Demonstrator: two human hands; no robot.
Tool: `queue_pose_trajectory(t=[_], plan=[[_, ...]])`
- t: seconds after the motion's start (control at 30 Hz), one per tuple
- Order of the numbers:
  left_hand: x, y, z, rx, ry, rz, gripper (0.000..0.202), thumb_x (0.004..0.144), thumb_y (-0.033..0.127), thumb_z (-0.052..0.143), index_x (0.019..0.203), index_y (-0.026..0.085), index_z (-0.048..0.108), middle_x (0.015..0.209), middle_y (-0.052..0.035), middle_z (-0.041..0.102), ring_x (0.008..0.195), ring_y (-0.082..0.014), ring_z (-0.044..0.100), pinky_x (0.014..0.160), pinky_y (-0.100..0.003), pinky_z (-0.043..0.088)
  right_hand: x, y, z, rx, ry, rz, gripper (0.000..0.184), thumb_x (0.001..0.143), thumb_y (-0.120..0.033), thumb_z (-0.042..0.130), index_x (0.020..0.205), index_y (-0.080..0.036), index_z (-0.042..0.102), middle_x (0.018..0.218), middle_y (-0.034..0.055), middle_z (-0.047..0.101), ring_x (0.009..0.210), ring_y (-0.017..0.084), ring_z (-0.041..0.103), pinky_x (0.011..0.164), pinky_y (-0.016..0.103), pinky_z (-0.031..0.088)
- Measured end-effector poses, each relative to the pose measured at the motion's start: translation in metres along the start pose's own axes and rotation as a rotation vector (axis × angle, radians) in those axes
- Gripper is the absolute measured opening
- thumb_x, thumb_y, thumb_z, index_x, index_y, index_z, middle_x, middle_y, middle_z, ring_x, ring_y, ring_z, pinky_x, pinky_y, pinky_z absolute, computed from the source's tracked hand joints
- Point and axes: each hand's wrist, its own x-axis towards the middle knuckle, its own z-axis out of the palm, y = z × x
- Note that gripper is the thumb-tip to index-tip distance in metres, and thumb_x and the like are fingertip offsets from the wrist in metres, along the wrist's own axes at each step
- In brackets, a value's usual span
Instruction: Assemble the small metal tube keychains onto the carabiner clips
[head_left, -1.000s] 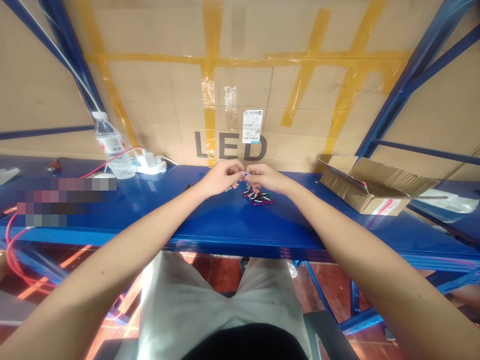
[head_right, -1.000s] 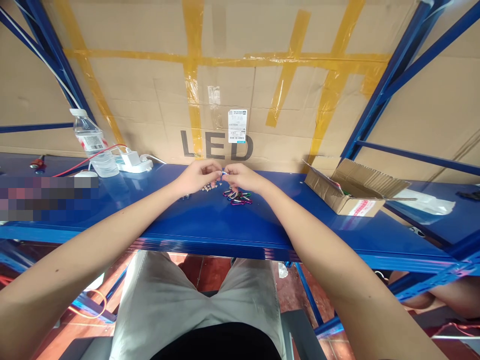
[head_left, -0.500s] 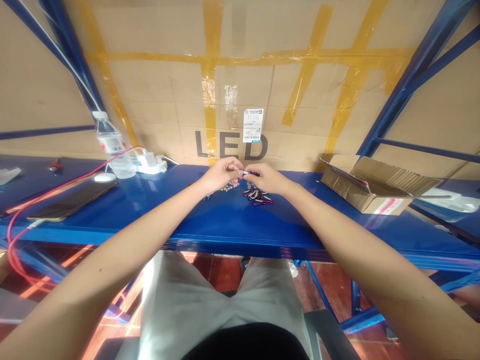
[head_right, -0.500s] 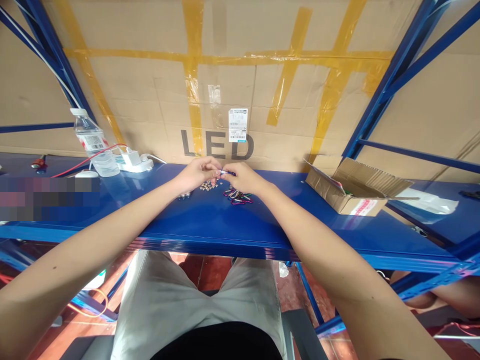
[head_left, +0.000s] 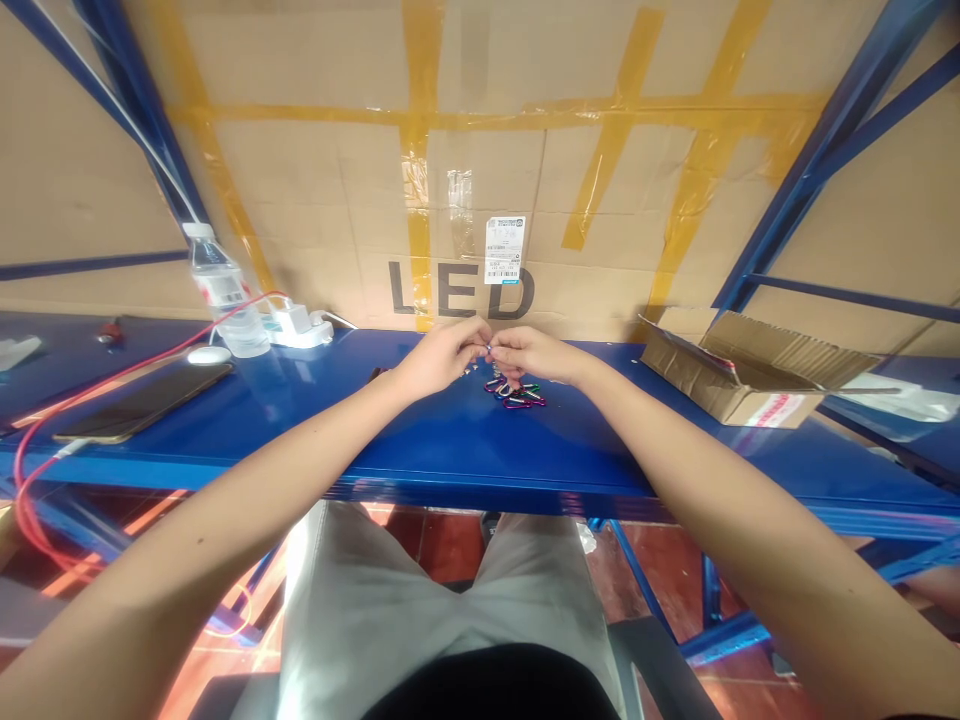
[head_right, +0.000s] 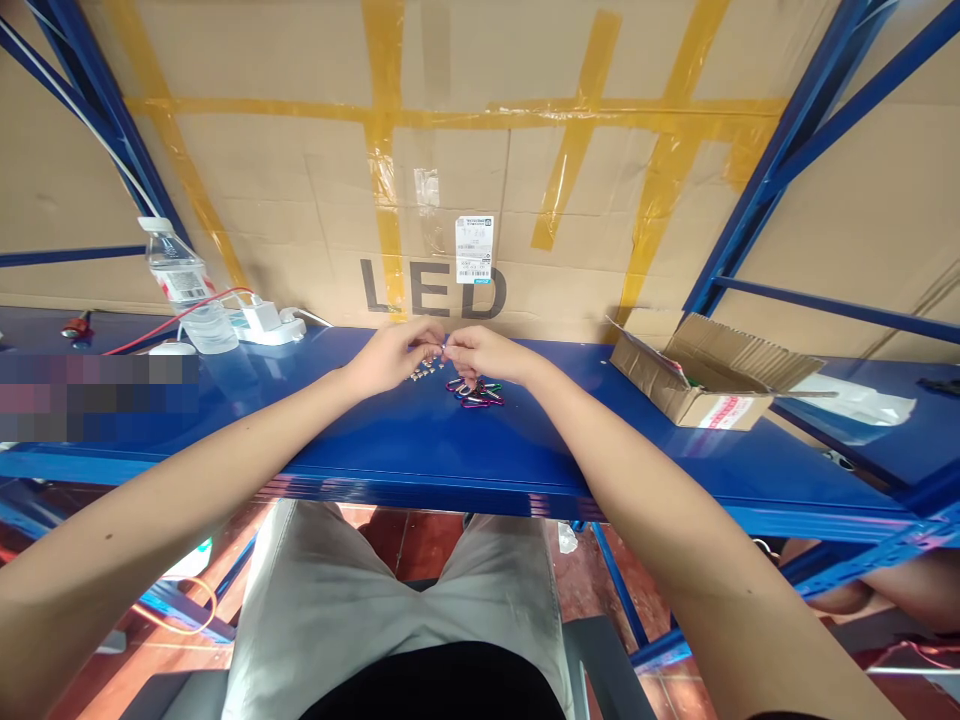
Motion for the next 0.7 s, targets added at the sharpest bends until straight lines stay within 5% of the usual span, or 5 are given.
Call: queue_pose_trajectory(t=[0.13,0.37,0.53,0.7], plan=[[0.003,-0.006,0.002,-0.093,0.073,-0.093,0.005,0.089,0.018,0.061,0.089,0.018,0.066,0.076,-0.0011,0.07,0.07,-0.0143,0.064,0.067,-0.026,0.049,0.0,-0.008,0.005,0.012,0.173,0.05,0.037,0.076,-0.014,0.08,0.091,-0.022,0.048,0.075,-0.0043,0.06,0.057,0.01,0.058,0.052,0.023,0.049],[0.006,-0.005,0.008,-0.371,0.118,-0.281,0.013,0.085,0.026,0.073,0.082,0.016,0.066,0.067,-0.002,0.069,0.065,-0.0157,0.068,0.066,-0.029,0.054,0.003,-0.008,0.007,-0.037,0.297,-0.07,0.028,0.075,-0.012,0.079,0.085,-0.02,0.054,0.065,-0.0034,0.059,0.054,0.011,0.055,0.048,0.023,0.042],[0.008,-0.006,0.006,-0.416,0.148,-0.328,0.017,0.084,0.027,0.078,0.08,0.015,0.067,0.066,-0.0037,0.071,0.065,-0.0166,0.07,0.065,-0.03,0.055,0.002,-0.01,0.01,-0.056,0.368,-0.146,0.029,0.078,-0.032,0.085,0.079,-0.018,0.059,0.065,0.001,0.065,0.056,0.012,0.059,0.052,0.025,0.047],[0.007,-0.002,0.011,-0.411,0.148,-0.316,0.016,0.084,0.024,0.077,0.079,0.015,0.065,0.066,-0.0022,0.07,0.064,-0.0157,0.07,0.064,-0.029,0.055,0.001,-0.01,0.009,-0.1,0.34,-0.116,0.042,0.09,-0.05,0.072,0.069,-0.019,0.055,0.057,-0.0012,0.056,0.046,0.01,0.051,0.046,0.025,0.042]])
